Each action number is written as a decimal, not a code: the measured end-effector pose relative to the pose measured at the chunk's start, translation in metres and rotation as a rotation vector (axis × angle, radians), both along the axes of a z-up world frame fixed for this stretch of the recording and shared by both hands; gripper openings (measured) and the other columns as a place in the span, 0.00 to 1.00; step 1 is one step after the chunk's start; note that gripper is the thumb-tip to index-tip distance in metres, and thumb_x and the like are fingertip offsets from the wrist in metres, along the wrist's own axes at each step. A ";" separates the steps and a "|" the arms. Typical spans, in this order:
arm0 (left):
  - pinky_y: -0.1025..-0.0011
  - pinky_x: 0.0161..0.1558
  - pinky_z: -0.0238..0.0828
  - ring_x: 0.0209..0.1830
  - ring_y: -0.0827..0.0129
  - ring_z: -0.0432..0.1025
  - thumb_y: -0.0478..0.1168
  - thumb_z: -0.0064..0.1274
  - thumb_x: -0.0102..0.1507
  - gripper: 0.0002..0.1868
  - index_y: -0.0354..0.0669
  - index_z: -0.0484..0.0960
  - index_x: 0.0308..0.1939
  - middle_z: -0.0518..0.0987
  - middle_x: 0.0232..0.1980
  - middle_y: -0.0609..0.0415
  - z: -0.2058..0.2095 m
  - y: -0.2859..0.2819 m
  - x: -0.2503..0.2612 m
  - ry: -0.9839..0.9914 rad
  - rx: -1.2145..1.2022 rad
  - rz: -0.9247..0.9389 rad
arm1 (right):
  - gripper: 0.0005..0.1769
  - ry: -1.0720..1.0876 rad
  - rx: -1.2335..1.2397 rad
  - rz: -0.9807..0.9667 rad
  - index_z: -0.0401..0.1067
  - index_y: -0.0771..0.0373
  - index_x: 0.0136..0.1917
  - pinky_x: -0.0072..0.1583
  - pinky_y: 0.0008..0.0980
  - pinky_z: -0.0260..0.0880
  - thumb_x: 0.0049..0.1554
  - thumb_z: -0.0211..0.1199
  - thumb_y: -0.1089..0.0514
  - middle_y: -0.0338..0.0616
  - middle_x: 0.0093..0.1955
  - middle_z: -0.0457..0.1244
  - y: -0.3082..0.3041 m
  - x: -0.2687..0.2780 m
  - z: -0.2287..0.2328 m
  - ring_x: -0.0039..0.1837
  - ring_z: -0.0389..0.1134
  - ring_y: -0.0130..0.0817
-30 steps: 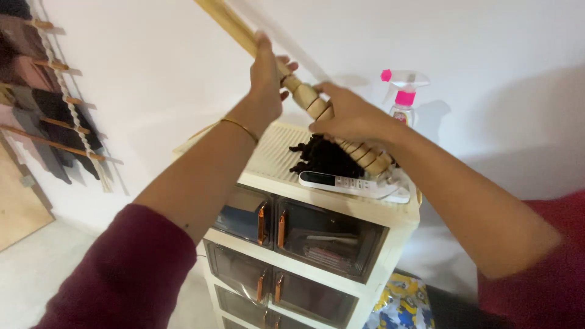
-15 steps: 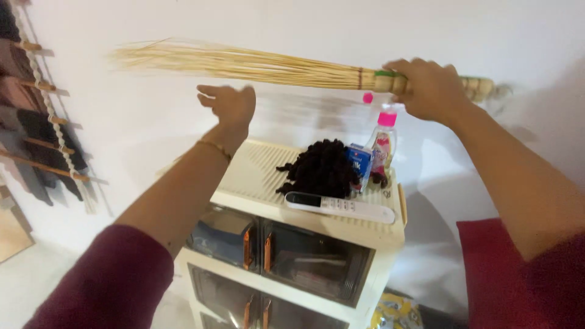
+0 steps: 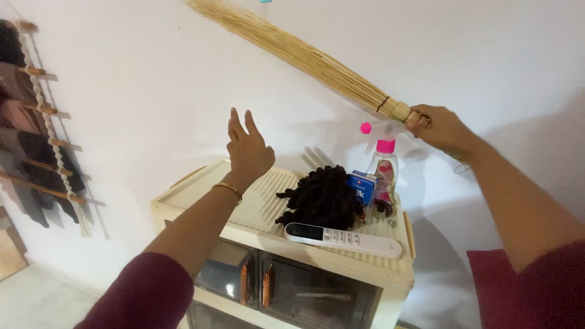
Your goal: Organize garments from a dresser and hang them on a wall-mounted rack.
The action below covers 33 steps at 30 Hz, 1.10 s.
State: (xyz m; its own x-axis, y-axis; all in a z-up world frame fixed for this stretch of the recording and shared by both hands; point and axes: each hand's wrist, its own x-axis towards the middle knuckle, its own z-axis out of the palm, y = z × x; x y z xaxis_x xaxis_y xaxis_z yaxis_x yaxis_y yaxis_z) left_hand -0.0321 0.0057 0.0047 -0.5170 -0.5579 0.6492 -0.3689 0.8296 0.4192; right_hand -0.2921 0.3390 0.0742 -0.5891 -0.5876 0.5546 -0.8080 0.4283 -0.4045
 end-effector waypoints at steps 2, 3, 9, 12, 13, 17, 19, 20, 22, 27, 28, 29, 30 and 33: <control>0.41 0.66 0.58 0.81 0.33 0.34 0.41 0.60 0.59 0.54 0.32 0.38 0.78 0.31 0.80 0.27 -0.004 -0.003 -0.002 -0.090 0.000 -0.032 | 0.19 -0.098 -0.007 0.062 0.75 0.64 0.62 0.51 0.39 0.69 0.61 0.64 0.53 0.49 0.44 0.68 0.002 -0.002 0.006 0.47 0.67 0.38; 0.39 0.67 0.56 0.81 0.34 0.33 0.46 0.61 0.60 0.55 0.31 0.37 0.77 0.30 0.79 0.27 -0.006 -0.005 -0.002 -0.178 -0.001 -0.065 | 0.18 -0.192 -0.016 0.122 0.76 0.67 0.61 0.49 0.36 0.68 0.62 0.63 0.54 0.48 0.42 0.68 0.002 -0.002 0.009 0.44 0.65 0.33; 0.37 0.70 0.48 0.81 0.33 0.32 0.45 0.60 0.62 0.53 0.32 0.38 0.78 0.32 0.80 0.27 -0.021 -0.001 -0.012 -0.262 -0.102 -0.157 | 0.24 -0.224 0.103 -0.010 0.72 0.61 0.68 0.45 0.38 0.64 0.59 0.63 0.55 0.48 0.41 0.68 0.000 -0.020 0.010 0.41 0.64 0.33; 0.37 0.71 0.47 0.81 0.33 0.34 0.43 0.60 0.60 0.53 0.33 0.39 0.78 0.33 0.81 0.29 -0.020 0.001 -0.014 -0.189 -0.116 -0.168 | 0.28 -0.298 0.162 -0.022 0.71 0.59 0.70 0.46 0.43 0.66 0.57 0.65 0.54 0.50 0.43 0.69 -0.007 -0.021 -0.001 0.42 0.65 0.37; 0.37 0.71 0.47 0.81 0.33 0.34 0.43 0.60 0.60 0.53 0.33 0.39 0.78 0.33 0.81 0.29 -0.019 0.001 -0.013 -0.188 -0.117 -0.164 | 0.28 -0.296 0.161 -0.018 0.71 0.59 0.70 0.46 0.43 0.66 0.57 0.65 0.54 0.50 0.43 0.69 -0.010 -0.035 -0.012 0.42 0.65 0.37; 0.38 0.70 0.48 0.82 0.35 0.33 0.38 0.58 0.58 0.55 0.32 0.37 0.79 0.34 0.81 0.30 -0.015 0.010 -0.009 -0.168 -0.263 -0.139 | 0.26 -0.304 0.316 0.078 0.76 0.65 0.65 0.59 0.42 0.71 0.54 0.65 0.53 0.53 0.50 0.73 -0.022 -0.086 -0.062 0.52 0.73 0.40; 0.37 0.70 0.47 0.83 0.36 0.31 0.39 0.58 0.57 0.55 0.32 0.37 0.78 0.33 0.82 0.30 -0.017 0.012 -0.010 -0.186 -0.296 -0.127 | 0.26 -0.320 0.361 0.128 0.75 0.67 0.64 0.63 0.42 0.71 0.54 0.64 0.53 0.53 0.52 0.74 -0.030 -0.090 -0.081 0.56 0.75 0.42; 0.37 0.71 0.45 0.83 0.36 0.30 0.40 0.58 0.58 0.56 0.33 0.37 0.80 0.32 0.82 0.29 -0.019 0.009 -0.012 -0.235 -0.367 -0.108 | 0.27 -0.347 0.394 0.110 0.74 0.67 0.64 0.64 0.42 0.70 0.55 0.64 0.51 0.54 0.55 0.72 -0.035 -0.082 -0.086 0.58 0.73 0.43; 0.37 0.72 0.44 0.83 0.37 0.28 0.40 0.58 0.58 0.56 0.33 0.37 0.81 0.32 0.82 0.29 -0.026 0.003 -0.017 -0.288 -0.438 -0.090 | 0.28 -0.378 0.426 0.093 0.73 0.68 0.65 0.66 0.42 0.68 0.56 0.64 0.49 0.55 0.58 0.71 -0.042 -0.069 -0.095 0.61 0.72 0.44; 0.35 0.76 0.32 0.85 0.48 0.28 0.59 0.51 0.67 0.46 0.44 0.44 0.79 0.39 0.83 0.45 -0.059 -0.021 -0.047 -0.597 -0.213 -0.203 | 0.30 -0.503 0.400 0.109 0.72 0.75 0.62 0.65 0.44 0.68 0.62 0.59 0.44 0.62 0.59 0.70 -0.050 -0.087 -0.126 0.61 0.68 0.46; 0.35 0.76 0.32 0.85 0.48 0.28 0.59 0.51 0.67 0.46 0.44 0.44 0.79 0.39 0.83 0.45 -0.059 -0.017 -0.045 -0.598 -0.213 -0.204 | 0.30 -0.504 0.401 0.107 0.72 0.75 0.62 0.65 0.44 0.68 0.62 0.59 0.44 0.62 0.59 0.70 -0.048 -0.083 -0.124 0.61 0.68 0.46; 0.35 0.76 0.31 0.85 0.50 0.31 0.61 0.47 0.68 0.45 0.46 0.44 0.80 0.43 0.83 0.46 -0.058 -0.012 -0.043 -0.626 -0.144 -0.222 | 0.28 -0.515 0.405 0.145 0.73 0.74 0.62 0.65 0.43 0.68 0.61 0.61 0.47 0.60 0.59 0.71 -0.047 -0.079 -0.122 0.61 0.69 0.43; 0.35 0.77 0.31 0.85 0.52 0.34 0.63 0.43 0.69 0.44 0.47 0.44 0.81 0.47 0.82 0.46 -0.059 -0.008 -0.041 -0.653 -0.076 -0.241 | 0.26 -0.526 0.409 0.180 0.73 0.73 0.62 0.65 0.42 0.68 0.59 0.62 0.50 0.59 0.59 0.71 -0.045 -0.076 -0.121 0.61 0.69 0.41; 0.39 0.77 0.40 0.83 0.51 0.45 0.62 0.46 0.68 0.46 0.42 0.50 0.81 0.55 0.80 0.40 -0.051 -0.002 -0.037 -0.630 -0.257 -0.101 | 0.23 -0.560 0.425 0.216 0.76 0.70 0.61 0.65 0.40 0.68 0.54 0.59 0.60 0.56 0.59 0.72 -0.037 -0.060 -0.110 0.61 0.70 0.40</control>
State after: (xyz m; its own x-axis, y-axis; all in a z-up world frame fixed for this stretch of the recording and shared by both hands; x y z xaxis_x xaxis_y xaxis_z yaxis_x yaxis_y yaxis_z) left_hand -0.0691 0.0032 -0.0460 -0.8808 -0.3553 0.3131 -0.3930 0.9173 -0.0647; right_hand -0.3519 0.3021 -0.0360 -0.5642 -0.8198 -0.0976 -0.6128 0.4950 -0.6160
